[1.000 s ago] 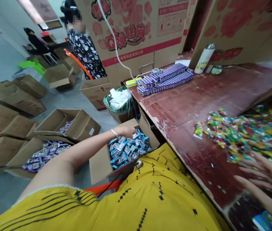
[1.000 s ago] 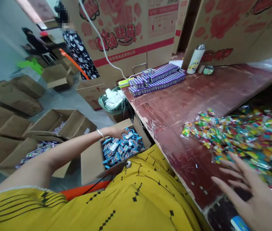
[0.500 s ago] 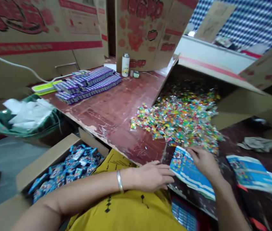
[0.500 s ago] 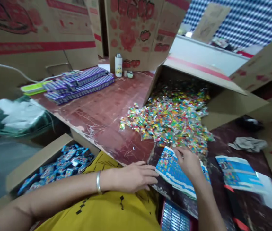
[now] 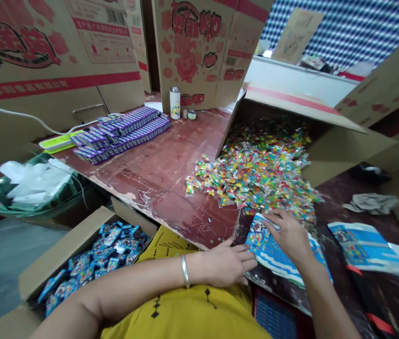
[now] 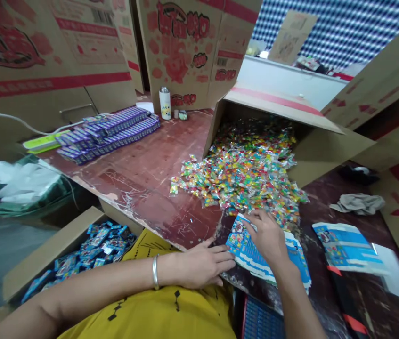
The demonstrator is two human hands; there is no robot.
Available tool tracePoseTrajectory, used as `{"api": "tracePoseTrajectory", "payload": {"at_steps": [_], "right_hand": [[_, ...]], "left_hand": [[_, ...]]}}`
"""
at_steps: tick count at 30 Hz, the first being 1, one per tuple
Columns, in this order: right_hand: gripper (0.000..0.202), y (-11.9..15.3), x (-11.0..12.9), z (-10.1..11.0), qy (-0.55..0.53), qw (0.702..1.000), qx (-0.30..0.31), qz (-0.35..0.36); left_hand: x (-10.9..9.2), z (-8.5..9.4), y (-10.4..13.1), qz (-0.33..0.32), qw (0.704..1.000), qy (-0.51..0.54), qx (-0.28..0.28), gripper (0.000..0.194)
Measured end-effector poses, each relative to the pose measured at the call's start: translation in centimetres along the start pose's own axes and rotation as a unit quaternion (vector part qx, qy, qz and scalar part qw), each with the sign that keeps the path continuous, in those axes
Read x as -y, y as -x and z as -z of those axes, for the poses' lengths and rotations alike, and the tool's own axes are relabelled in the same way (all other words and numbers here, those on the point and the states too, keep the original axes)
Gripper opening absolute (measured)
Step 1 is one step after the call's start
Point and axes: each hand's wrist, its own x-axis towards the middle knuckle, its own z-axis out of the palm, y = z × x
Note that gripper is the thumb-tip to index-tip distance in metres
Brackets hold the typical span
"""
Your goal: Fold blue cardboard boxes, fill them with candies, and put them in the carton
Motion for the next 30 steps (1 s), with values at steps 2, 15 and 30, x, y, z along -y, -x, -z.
{"api": "tracePoseTrajectory", "payload": {"at_steps": [2,15,30], "right_hand": [[0.027,0.1,0.8,0.8,-0.041,0.999,-0.015,-0.021],[0.027,-2.5,10.3,1.9,-0.501,0.832,-0.026,-0.238],[0.021,-4.0,12.1,3.7,-0.448,0.856,0.253,-0.041]], "left_hand": [[-0.1,0.2,-0.1,0.001,1.000,0.019,-0.002,0.040],[-0.1,5.1,0.0,0.270,0.904,0.190,-0.273,0.069],[2.4,7.6,4.4,0.241,0.654,0.691,-0.190,0.041]]}}
